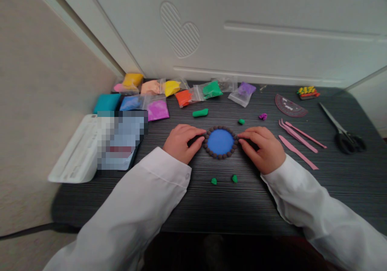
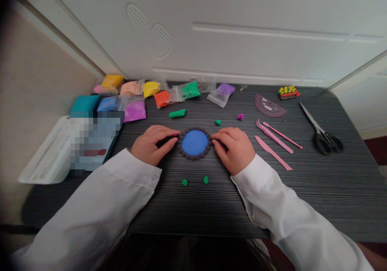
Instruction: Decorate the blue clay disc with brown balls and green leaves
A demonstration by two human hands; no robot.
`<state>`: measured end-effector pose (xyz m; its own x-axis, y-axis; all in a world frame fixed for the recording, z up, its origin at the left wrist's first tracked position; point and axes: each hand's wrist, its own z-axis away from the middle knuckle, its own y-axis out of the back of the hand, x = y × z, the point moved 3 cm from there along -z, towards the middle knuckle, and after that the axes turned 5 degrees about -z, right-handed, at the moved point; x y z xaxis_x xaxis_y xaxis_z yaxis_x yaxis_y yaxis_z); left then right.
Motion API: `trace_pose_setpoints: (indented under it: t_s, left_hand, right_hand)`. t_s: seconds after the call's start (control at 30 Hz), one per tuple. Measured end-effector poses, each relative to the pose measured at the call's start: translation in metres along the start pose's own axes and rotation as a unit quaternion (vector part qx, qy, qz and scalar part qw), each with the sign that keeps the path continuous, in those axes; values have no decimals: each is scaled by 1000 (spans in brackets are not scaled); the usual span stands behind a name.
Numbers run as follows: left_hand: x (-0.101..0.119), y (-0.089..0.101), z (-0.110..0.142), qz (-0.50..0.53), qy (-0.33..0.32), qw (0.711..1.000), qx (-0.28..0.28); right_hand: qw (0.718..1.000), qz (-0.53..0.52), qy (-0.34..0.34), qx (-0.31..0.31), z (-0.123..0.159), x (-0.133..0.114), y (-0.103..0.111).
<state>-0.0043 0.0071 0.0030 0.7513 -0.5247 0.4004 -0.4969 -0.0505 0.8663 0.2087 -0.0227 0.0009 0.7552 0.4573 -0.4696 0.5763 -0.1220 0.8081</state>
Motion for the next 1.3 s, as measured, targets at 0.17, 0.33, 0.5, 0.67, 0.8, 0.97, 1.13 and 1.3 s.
trace_pose_setpoints:
  t_s: [0.17, 0.33, 0.5, 0.67, 0.8, 0.97, 1.13, 1.3]
  left_hand:
    - [-1, -1, 0, 3, 7, 1000, -3]
    - [-1, -1, 1, 3, 4, 1000, -6]
    - [-2, -2, 1, 3, 0, 1000, -4]
    - [-2, -3, 1, 10, -5, 1000, -11]
    - [-2, -3, 1, 12, -2, 1000, -12]
    - [-1, -2, 1, 5, -2, 1000, -4]
    - [1, -1, 1, 4, 2, 1000, -1]
    - [1, -1, 1, 1, -4, 1000, 3]
  right_hand:
    - [1000, 3, -9, -16, -1, 1, -1]
    - [1000, 7, -4, -17, 0, 0, -1]
    - [1000, 13, 4, -21, 2, 0, -2]
    - [1000, 13, 6, -15, 2, -2, -2]
    - [1000, 16, 7, -25, 1, -2, -2]
    - [1000, 17, -9, -20, 1, -3, 0]
    - [998, 33, -10, -44, 0, -4, -2]
    - [998, 40, -14, -49, 0, -4, -3]
